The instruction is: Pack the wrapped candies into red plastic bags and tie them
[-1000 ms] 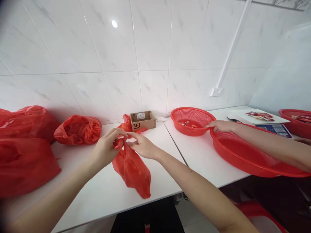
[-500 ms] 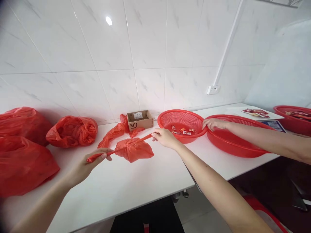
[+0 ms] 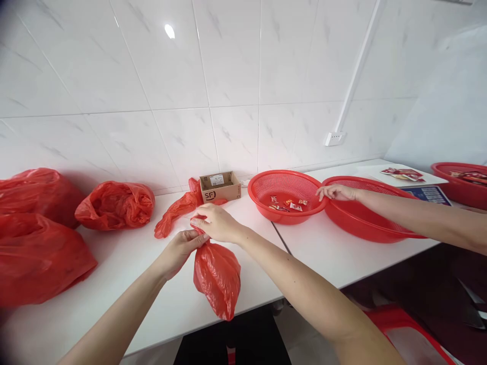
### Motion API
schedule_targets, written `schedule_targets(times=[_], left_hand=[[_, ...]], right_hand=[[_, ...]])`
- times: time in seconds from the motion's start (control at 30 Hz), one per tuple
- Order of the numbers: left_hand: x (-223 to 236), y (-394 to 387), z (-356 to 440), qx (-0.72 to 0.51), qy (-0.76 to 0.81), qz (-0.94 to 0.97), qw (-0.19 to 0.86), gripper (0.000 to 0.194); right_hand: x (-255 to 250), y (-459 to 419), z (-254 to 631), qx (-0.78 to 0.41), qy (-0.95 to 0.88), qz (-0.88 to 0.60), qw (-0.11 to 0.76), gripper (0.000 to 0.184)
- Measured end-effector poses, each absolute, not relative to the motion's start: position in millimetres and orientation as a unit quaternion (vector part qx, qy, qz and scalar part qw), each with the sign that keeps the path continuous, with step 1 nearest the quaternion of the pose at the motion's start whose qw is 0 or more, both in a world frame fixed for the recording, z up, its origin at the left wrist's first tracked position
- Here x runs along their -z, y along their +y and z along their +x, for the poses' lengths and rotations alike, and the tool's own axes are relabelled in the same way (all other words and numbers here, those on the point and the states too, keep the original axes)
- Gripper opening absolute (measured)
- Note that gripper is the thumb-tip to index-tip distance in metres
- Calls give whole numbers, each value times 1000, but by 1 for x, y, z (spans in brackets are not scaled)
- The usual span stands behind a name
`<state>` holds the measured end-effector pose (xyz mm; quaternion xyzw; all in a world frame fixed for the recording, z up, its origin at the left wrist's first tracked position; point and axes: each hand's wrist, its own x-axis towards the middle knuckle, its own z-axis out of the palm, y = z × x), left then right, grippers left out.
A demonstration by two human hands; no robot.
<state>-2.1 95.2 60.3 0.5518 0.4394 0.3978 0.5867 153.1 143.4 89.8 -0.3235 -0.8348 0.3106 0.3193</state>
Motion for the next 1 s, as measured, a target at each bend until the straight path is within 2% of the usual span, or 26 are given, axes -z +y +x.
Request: schedule_targets(times=[0.13, 0.27, 0.43, 0.57, 0.67, 0.73, 0.8, 0.87, 1.0], left_hand=[[-57, 93, -2, -427, 439, 542, 576, 37], [-56, 92, 2, -464, 436, 524, 566, 25], [-58, 88, 1, -481, 426, 533, 551, 25], [-54, 87, -4, -486, 428, 554, 523, 21], [-48, 90, -6, -473, 426, 585, 502, 18], [-45, 92, -6, -462, 417, 617, 481, 15], [-45, 92, -6, -447, 407, 653, 457, 13], [-45, 92, -6, -434, 402, 684, 426, 12], [-42, 90, -3, -463, 425, 711, 315, 25]], right_hand=[[-84, 139, 165, -318, -819, -400, 262, 18], [-100, 127, 176, -286, -786, -437, 330, 11], [-89, 106, 175, -403, -719, -407, 394, 16], [-60, 97, 174, -481, -670, -435, 362, 13], [-51, 97, 178, -359, -736, -453, 352, 11], [-52, 99, 182, -233, -784, -442, 369, 20], [-53, 103, 185, -191, -808, -409, 378, 32], [-51, 105, 184, -242, -809, -384, 373, 37], [-40, 99, 172, -353, -761, -372, 397, 28]])
